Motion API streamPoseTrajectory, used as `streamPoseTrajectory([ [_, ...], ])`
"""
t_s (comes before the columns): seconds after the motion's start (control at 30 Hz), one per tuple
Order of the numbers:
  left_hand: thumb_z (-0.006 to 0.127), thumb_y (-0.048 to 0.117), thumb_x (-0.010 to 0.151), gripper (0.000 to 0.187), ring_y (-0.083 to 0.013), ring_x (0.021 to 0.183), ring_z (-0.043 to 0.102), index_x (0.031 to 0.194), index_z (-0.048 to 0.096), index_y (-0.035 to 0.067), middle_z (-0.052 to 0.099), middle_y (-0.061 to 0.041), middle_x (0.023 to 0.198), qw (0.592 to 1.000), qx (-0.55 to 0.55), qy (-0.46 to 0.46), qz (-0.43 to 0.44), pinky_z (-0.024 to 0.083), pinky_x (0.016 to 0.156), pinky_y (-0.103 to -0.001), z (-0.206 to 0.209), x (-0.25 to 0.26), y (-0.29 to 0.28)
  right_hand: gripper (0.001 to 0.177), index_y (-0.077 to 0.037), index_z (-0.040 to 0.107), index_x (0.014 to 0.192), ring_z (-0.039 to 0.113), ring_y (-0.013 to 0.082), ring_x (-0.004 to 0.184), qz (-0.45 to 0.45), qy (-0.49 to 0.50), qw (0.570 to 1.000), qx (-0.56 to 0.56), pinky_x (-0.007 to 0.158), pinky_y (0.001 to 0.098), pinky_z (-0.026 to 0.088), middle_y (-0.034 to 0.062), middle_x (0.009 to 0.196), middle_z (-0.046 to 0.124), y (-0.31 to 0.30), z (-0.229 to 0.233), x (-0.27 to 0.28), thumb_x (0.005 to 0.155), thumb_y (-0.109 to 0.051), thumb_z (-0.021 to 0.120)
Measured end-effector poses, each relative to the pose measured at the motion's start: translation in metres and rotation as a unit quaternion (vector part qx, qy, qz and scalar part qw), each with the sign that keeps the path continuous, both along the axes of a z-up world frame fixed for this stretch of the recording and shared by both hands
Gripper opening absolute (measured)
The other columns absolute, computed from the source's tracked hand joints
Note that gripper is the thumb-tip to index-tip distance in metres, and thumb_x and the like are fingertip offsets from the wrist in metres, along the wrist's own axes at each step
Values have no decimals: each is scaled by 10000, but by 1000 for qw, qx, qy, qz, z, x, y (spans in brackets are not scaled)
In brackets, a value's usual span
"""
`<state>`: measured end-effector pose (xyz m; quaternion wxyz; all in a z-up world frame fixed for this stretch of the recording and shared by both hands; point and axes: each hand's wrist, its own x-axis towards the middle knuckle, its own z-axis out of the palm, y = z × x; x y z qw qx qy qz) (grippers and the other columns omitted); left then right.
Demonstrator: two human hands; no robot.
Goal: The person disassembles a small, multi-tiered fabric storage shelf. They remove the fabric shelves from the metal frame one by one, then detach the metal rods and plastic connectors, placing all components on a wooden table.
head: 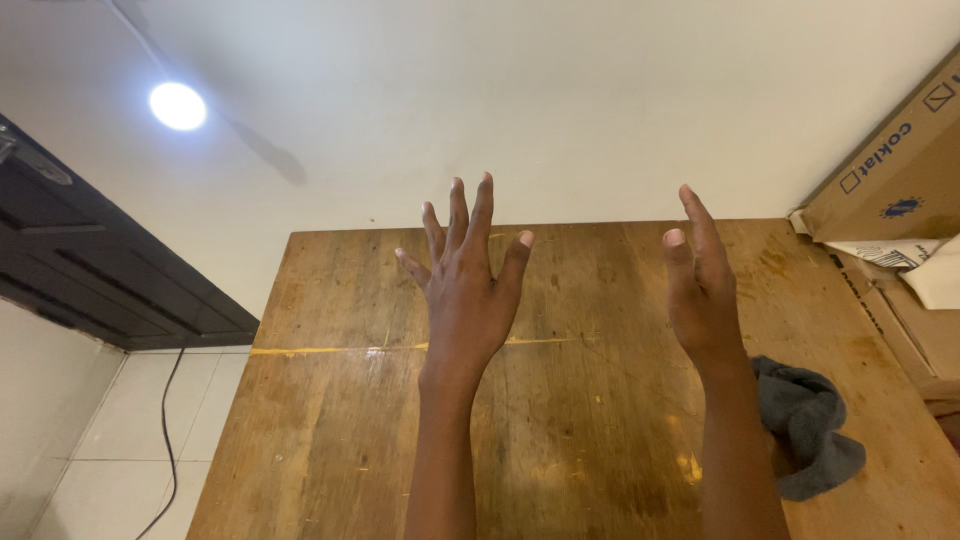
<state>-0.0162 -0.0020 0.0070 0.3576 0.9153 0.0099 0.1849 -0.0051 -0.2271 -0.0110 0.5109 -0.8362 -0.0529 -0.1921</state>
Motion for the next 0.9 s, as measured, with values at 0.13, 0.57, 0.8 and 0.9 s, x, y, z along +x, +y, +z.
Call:
streamPoseTrajectory([
  [0.13,400,626,987,725,-392,1563,12,1611,262,284,178,-105,1699,1000,1,-9,7,-91,1145,-731,0,-6,-1,720,-97,326,1597,274,290,1559,-1,-5,1000,2,1238,442,219,165,1666,352,-1,0,-3,1040,-544,417],
  [0.57,570,316,1015,563,-355,1469,455,1506,478,56,536,-166,1531,956,-189,-172,142,327,1198,-538,1,-63,36,627,-84,376,1560,506,194,1317,95,3,987,129,1090,353,411,163,1481,537,44,-14,4,1039,-360,591],
  [0.8,580,297,1035,485,-315,1460,538,1455,557,55,616,-147,1496,913,-242,-235,231,426,1203,-453,6,-115,118,557,-99,437,1530,594,127,1112,215,27,971,101,968,316,469,106,1273,685,158,0,-15,1023,-287,569],
  [0.9,556,348,1044,533,-339,1452,489,1479,518,43,549,-175,1525,912,-227,-224,259,393,1170,-468,9,-144,177,531,-79,418,1556,574,163,1206,292,-20,953,76,1073,347,444,126,1341,663,227,11,-24,1080,-295,511],
])
